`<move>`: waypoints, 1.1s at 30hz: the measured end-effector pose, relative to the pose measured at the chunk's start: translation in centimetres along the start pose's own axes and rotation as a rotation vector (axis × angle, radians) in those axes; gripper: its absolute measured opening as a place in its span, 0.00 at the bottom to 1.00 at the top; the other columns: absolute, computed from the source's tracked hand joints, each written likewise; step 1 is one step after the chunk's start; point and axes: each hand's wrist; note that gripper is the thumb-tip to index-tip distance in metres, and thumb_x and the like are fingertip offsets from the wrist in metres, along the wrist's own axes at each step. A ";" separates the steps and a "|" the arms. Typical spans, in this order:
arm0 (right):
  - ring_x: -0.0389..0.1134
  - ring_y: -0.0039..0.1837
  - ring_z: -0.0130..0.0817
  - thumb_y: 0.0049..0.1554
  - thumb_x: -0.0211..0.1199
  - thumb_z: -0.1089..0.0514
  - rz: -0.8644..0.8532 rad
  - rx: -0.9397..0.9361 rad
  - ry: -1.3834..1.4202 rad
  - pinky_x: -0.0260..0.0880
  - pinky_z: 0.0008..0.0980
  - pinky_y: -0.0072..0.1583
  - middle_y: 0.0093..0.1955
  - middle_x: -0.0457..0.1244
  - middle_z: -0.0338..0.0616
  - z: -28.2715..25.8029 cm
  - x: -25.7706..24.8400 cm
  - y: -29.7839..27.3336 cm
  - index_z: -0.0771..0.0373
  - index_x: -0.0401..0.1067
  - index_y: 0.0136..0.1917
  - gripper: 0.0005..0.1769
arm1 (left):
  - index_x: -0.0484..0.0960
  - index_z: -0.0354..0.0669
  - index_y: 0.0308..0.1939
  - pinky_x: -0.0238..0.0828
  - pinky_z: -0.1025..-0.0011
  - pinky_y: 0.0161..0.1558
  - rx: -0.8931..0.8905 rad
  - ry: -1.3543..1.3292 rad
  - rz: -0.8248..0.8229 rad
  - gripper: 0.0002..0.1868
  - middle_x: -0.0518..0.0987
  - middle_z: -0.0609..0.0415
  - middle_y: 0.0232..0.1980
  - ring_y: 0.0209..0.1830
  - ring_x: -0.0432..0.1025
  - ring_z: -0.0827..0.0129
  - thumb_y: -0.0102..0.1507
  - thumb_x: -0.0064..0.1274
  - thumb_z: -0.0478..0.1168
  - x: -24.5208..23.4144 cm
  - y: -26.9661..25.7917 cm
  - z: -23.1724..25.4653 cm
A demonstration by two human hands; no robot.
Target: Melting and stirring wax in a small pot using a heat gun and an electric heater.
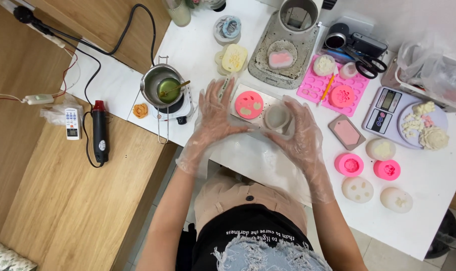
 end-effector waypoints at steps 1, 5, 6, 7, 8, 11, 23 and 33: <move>0.66 0.68 0.52 0.44 0.83 0.48 -0.001 -0.012 0.002 0.67 0.46 0.68 0.67 0.63 0.50 0.0 0.5 0.5 0.58 0.58 0.74 0.52 | 0.47 0.46 0.80 0.26 0.32 0.72 -0.004 0.004 0.011 0.77 0.51 0.35 0.76 0.79 0.37 0.40 0.39 0.70 0.77 -0.7 -1.1 0.5; 0.62 0.70 0.51 0.41 0.79 0.41 -0.058 -0.237 -0.307 0.56 0.53 0.73 0.70 0.60 0.55 -0.9 3.6 3.6 0.63 0.54 0.75 0.58 | 0.52 0.46 0.80 0.35 0.43 0.78 -0.121 -0.084 0.184 0.67 0.54 0.39 0.79 0.82 0.42 0.43 0.48 0.65 0.73 -2.1 -5.8 1.1; 0.60 0.69 0.54 0.38 0.78 0.38 -0.110 -0.261 -0.424 0.53 0.55 0.71 0.70 0.59 0.60 -1.3 4.4 4.5 0.67 0.53 0.74 0.62 | 0.54 0.45 0.80 0.38 0.47 0.80 -0.153 -0.140 0.240 0.62 0.55 0.39 0.80 0.83 0.43 0.44 0.53 0.63 0.71 -1.9 -6.9 1.1; 0.60 0.69 0.54 0.38 0.78 0.38 -0.096 -0.262 -0.432 0.53 0.55 0.71 0.70 0.59 0.60 -1.6 5.3 5.1 0.67 0.53 0.74 0.62 | 0.54 0.45 0.80 0.38 0.47 0.80 -0.139 -0.142 0.247 0.62 0.55 0.39 0.80 0.83 0.43 0.44 0.53 0.63 0.71 -2.4 -8.0 1.2; 0.60 0.70 0.49 0.42 0.76 0.40 -0.216 -0.182 -0.456 0.52 0.50 0.73 0.71 0.59 0.54 -1.8 6.0 5.4 0.65 0.51 0.77 0.59 | 0.57 0.45 0.79 0.42 0.48 0.80 -0.190 -0.156 0.308 0.54 0.56 0.40 0.80 0.83 0.46 0.45 0.58 0.62 0.65 -2.5 -9.2 1.4; 0.61 0.70 0.45 0.47 0.74 0.44 -0.350 -0.074 -0.500 0.51 0.46 0.75 0.70 0.60 0.50 -2.3 7.2 6.6 0.64 0.50 0.78 0.55 | 0.63 0.44 0.77 0.46 0.50 0.78 -0.340 -0.378 0.445 0.42 0.60 0.42 0.80 0.82 0.51 0.49 0.62 0.59 0.54 -5.7 -10.7 4.6; 0.65 0.65 0.50 0.43 0.77 0.43 -0.486 0.091 0.051 0.64 0.45 0.66 0.62 0.65 0.53 0.6 -1.9 -5.3 0.59 0.59 0.73 0.51 | 0.72 0.31 0.71 0.51 0.58 0.85 0.010 -0.935 0.776 0.25 0.74 0.42 0.71 0.76 0.67 0.61 0.76 0.53 0.46 -6.8 -11.1 0.4; 0.64 0.66 0.51 0.45 0.77 0.46 -0.126 0.346 -0.355 0.65 0.42 0.66 0.65 0.64 0.55 13.0 -0.6 -9.1 0.64 0.59 0.74 0.51 | 0.64 0.33 0.75 0.45 0.56 0.82 -0.325 -0.786 0.728 0.44 0.67 0.45 0.78 0.82 0.58 0.58 0.65 0.64 0.56 -7.4 -8.3 6.6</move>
Point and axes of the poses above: each hand's wrist, its own y-axis towards the middle knuckle, its own x-axis out of the palm, z = x × y
